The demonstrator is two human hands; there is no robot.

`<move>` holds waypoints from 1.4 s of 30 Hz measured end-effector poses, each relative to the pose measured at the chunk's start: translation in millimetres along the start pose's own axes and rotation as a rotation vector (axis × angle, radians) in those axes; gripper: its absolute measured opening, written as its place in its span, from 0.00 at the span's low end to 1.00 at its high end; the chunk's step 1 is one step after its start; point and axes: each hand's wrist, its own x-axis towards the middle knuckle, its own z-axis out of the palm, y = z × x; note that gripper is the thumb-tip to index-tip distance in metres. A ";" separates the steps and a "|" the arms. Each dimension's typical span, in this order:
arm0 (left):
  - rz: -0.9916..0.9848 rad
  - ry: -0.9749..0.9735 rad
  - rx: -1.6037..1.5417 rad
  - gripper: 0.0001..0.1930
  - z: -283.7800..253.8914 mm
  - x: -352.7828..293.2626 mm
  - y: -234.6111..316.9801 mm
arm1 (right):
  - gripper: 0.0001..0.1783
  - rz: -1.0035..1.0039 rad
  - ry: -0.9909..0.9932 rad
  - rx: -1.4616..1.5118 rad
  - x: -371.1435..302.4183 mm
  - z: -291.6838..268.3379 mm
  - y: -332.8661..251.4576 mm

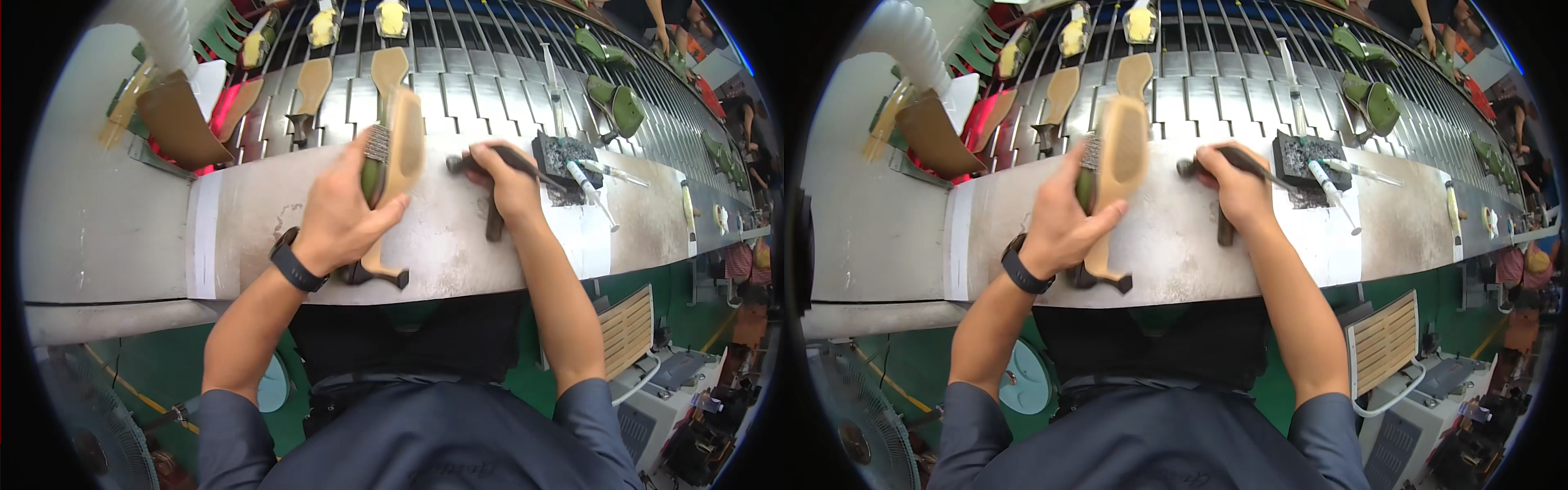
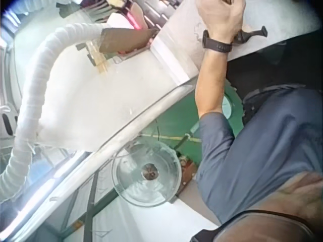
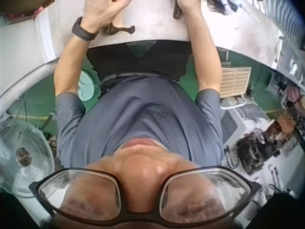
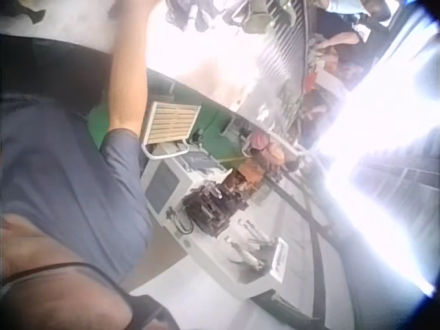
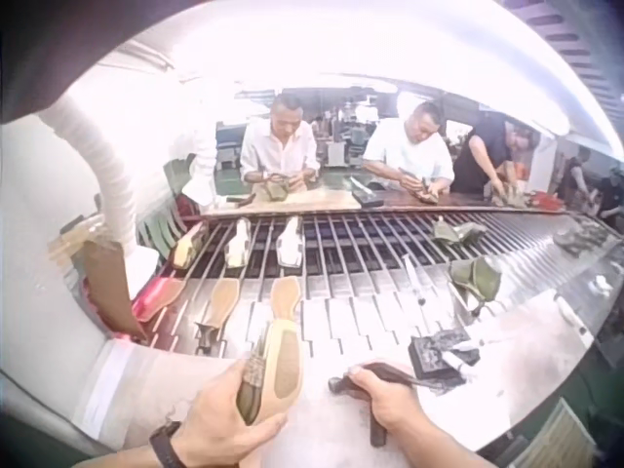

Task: The person assembles high-heeled shoes by picking shoe lasts and soles from a conveyor, pressing the soles onto the lasts by hand, tapping them with a hammer, and placing the assembled shoes back onto the conveyor.

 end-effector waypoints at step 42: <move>0.375 0.414 0.411 0.48 53.6 -149.9 -22.4 | 0.16 0.145 -0.091 0.183 -206.4 52.6 13.0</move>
